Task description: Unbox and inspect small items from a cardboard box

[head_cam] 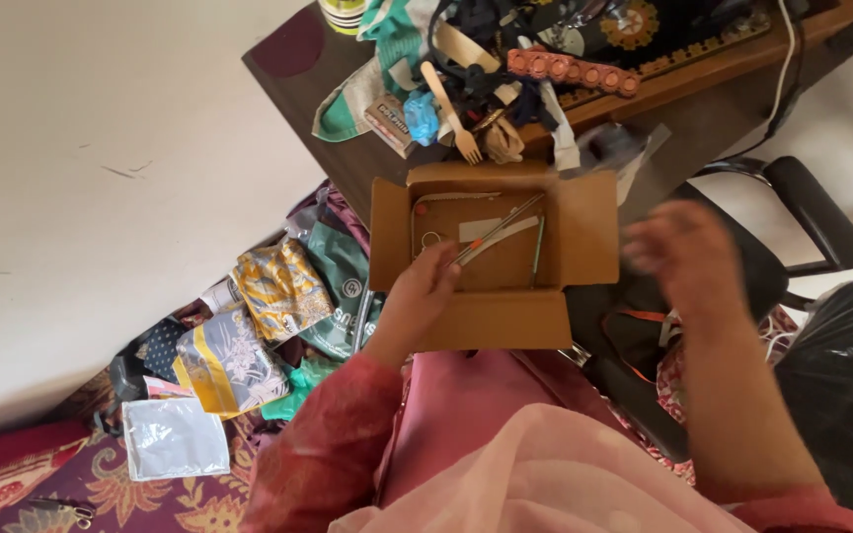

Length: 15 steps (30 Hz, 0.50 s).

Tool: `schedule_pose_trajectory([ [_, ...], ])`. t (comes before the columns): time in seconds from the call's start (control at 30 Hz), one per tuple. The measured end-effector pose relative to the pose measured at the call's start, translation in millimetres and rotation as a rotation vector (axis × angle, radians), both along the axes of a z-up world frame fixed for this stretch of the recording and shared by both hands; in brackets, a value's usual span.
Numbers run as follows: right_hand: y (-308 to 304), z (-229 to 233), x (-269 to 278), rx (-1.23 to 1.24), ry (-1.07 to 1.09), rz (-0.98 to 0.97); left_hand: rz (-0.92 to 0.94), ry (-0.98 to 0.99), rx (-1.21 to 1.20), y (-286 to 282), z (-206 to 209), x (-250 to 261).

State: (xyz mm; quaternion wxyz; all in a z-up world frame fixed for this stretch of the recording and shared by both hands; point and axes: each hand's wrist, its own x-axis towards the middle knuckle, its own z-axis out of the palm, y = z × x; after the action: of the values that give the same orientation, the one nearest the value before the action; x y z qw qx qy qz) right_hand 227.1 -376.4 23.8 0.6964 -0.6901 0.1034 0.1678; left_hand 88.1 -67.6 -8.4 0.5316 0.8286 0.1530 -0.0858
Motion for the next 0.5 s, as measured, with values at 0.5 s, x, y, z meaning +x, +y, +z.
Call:
schedule_pose_trajectory([
  [0.5,-69.6,-150.9,114.1,0.274,0.026,-0.602,-0.095,0.315,0.808,-4.2,-152.5,117.6],
])
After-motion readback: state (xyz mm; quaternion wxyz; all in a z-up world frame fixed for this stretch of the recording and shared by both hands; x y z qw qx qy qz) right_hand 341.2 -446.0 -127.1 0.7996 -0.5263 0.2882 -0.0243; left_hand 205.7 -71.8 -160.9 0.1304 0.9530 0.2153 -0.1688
